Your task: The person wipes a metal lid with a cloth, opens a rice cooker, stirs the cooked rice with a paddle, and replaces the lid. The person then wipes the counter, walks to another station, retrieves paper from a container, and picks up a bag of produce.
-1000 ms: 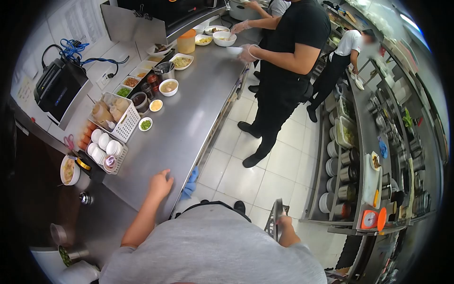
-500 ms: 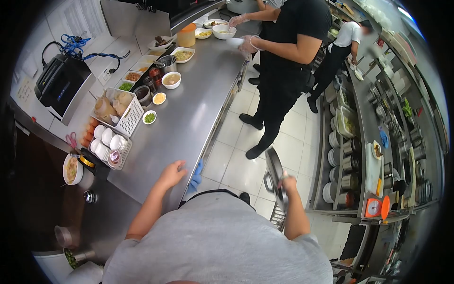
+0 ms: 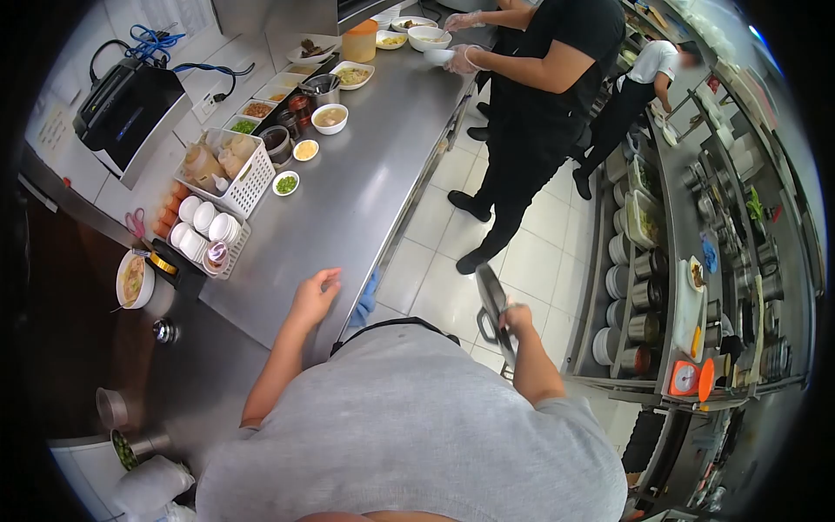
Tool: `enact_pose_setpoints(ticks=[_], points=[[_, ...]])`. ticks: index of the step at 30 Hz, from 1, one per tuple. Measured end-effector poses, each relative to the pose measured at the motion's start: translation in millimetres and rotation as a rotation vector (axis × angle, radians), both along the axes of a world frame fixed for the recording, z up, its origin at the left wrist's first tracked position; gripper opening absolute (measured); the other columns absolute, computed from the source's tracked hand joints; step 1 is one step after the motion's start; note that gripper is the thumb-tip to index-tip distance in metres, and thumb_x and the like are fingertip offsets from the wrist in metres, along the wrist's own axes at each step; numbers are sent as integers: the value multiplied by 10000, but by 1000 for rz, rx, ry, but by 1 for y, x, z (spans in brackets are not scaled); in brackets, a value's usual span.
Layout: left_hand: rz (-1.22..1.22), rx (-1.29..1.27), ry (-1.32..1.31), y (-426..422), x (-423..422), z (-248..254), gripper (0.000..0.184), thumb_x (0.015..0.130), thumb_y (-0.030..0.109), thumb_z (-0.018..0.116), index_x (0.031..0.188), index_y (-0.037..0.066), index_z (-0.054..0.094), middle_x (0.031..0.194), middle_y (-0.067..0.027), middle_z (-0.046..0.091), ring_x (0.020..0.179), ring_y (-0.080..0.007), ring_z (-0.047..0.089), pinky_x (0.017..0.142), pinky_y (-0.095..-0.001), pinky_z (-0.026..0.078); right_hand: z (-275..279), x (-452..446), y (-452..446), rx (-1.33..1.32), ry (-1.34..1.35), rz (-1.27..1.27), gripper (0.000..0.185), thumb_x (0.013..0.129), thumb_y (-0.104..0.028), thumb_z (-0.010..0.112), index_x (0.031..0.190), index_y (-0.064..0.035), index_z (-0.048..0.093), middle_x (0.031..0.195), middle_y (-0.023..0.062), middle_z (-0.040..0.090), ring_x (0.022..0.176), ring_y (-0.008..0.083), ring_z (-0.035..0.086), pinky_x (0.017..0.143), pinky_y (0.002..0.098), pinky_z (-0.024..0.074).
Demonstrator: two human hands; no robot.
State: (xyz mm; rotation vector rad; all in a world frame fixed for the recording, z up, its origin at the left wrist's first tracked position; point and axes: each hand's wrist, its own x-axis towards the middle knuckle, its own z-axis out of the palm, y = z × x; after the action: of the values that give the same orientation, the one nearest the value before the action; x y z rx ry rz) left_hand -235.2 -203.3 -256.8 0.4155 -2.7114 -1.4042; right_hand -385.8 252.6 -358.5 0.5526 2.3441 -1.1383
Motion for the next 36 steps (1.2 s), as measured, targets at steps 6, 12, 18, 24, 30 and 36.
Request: enact_pose_setpoints(ticks=[6,12,18,24,30,36], points=[[48,-593,-441,13,7,-5,651,764,272,642,1307,-20,434,1430,-242,284,1330,-367,276,1083,-584,73,-93,53,60,440,-127,474,507,947,-322,370,565,-121,636,652,76,650,652,241,632,692,357,514],[10,-729,-508,18,3,-36,716,759,351,633,1296,-73,423,1399,-289,317,1312,-405,294,1078,-606,77,-80,80,61,375,-146,274,363,847,-275,503,577,-81,647,687,142,650,701,250,642,693,345,501],[-41,-739,-541,15,-13,-15,632,779,369,597,1206,-91,518,1329,-328,399,1260,-434,369,1065,-611,120,-60,80,59,231,-217,68,276,817,-212,534,593,-113,660,679,123,655,694,227,646,666,321,504],[-66,-775,-571,15,-16,-14,621,778,382,598,1170,-98,547,1330,-342,387,1232,-442,404,1065,-602,140,-75,43,55,305,-153,324,207,776,-154,569,598,-131,672,657,83,653,661,190,643,637,298,510],[-64,-742,-573,12,-12,-11,648,786,373,594,1211,-108,503,1335,-328,393,1232,-436,402,1074,-575,158,-54,31,20,153,-93,49,125,500,-3,703,555,29,595,662,141,603,603,271,615,545,394,523],[-49,-712,-550,9,-12,-19,658,787,372,594,1225,-107,486,1339,-324,390,1227,-431,406,1068,-570,186,-77,34,41,119,-211,25,61,534,-15,681,586,-7,649,624,111,631,604,227,615,563,347,493]])
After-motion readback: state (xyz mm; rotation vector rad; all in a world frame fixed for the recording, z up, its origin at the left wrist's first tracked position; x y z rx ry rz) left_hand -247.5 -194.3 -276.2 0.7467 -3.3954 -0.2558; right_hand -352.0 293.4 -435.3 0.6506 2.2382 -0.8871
